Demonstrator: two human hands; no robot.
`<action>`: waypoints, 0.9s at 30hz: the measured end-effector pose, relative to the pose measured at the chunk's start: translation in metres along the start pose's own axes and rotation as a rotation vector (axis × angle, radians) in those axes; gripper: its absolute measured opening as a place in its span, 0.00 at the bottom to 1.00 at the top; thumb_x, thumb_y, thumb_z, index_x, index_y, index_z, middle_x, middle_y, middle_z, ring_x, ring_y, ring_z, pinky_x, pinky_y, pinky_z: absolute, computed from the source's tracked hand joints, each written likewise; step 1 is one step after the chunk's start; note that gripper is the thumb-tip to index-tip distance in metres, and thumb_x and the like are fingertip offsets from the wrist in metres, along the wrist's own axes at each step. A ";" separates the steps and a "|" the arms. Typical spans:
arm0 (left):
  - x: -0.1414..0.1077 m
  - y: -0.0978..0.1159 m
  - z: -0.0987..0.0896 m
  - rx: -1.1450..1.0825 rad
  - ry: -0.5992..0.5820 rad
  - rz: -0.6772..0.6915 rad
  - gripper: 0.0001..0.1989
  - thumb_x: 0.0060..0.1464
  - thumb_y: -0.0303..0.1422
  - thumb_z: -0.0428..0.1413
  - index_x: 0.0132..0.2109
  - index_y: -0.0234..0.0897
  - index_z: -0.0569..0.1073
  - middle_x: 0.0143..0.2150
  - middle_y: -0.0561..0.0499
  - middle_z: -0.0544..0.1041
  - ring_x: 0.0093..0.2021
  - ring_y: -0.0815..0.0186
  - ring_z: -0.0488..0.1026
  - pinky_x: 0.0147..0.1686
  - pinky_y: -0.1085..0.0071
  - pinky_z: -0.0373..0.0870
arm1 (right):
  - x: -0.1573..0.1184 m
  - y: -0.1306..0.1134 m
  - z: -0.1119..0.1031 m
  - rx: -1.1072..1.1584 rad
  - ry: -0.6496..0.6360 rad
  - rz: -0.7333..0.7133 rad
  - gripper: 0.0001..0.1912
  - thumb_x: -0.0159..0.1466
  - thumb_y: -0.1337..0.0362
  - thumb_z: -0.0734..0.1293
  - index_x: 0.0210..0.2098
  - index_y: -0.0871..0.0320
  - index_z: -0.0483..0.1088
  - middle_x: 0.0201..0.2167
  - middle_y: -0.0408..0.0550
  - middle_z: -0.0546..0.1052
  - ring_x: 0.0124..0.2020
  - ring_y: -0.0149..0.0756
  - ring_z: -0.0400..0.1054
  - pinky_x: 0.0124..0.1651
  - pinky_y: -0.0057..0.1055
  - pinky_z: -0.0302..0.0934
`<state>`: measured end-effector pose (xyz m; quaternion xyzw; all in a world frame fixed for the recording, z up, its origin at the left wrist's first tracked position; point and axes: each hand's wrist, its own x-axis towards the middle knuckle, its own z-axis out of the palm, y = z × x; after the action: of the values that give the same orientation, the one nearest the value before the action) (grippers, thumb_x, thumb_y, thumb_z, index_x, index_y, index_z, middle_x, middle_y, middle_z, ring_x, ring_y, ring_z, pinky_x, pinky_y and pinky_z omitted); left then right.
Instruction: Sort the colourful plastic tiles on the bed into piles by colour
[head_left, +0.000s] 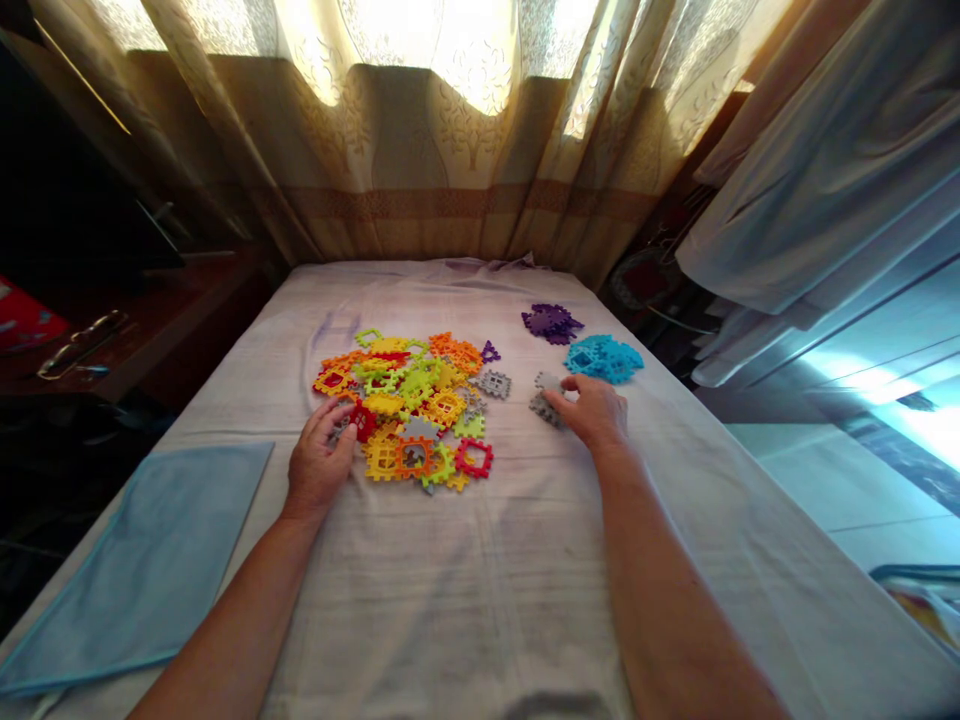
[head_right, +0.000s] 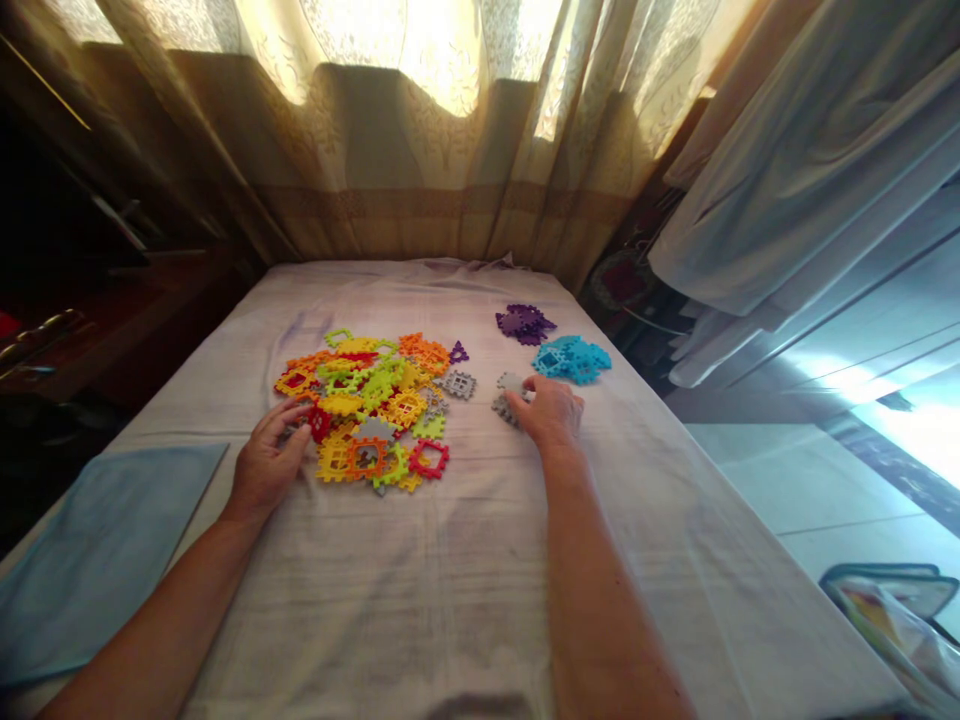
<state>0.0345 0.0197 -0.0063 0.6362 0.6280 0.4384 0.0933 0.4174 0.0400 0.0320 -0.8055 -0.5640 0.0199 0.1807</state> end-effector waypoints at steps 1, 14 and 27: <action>0.000 0.000 0.000 0.001 0.000 0.000 0.18 0.56 0.42 0.52 0.49 0.41 0.77 0.60 0.45 0.73 0.59 0.56 0.71 0.56 0.60 0.71 | 0.002 0.006 0.000 -0.001 -0.011 0.035 0.16 0.61 0.50 0.68 0.42 0.54 0.76 0.46 0.51 0.79 0.50 0.49 0.69 0.50 0.42 0.58; 0.000 -0.001 0.000 0.002 0.004 0.007 0.17 0.57 0.41 0.52 0.49 0.41 0.77 0.59 0.45 0.74 0.59 0.56 0.72 0.57 0.59 0.71 | 0.005 0.019 -0.001 -0.034 -0.034 0.120 0.19 0.62 0.48 0.64 0.41 0.53 0.78 0.47 0.55 0.79 0.51 0.51 0.69 0.49 0.44 0.60; 0.001 -0.002 0.000 -0.009 -0.004 0.015 0.17 0.57 0.40 0.53 0.49 0.40 0.77 0.60 0.45 0.73 0.59 0.58 0.71 0.62 0.60 0.65 | -0.001 -0.060 0.025 -0.012 -0.078 -0.350 0.20 0.63 0.59 0.67 0.54 0.54 0.72 0.58 0.52 0.73 0.58 0.48 0.63 0.56 0.44 0.56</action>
<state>0.0333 0.0207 -0.0073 0.6414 0.6211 0.4405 0.0939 0.3571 0.0635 0.0270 -0.6947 -0.7023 0.0162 0.1546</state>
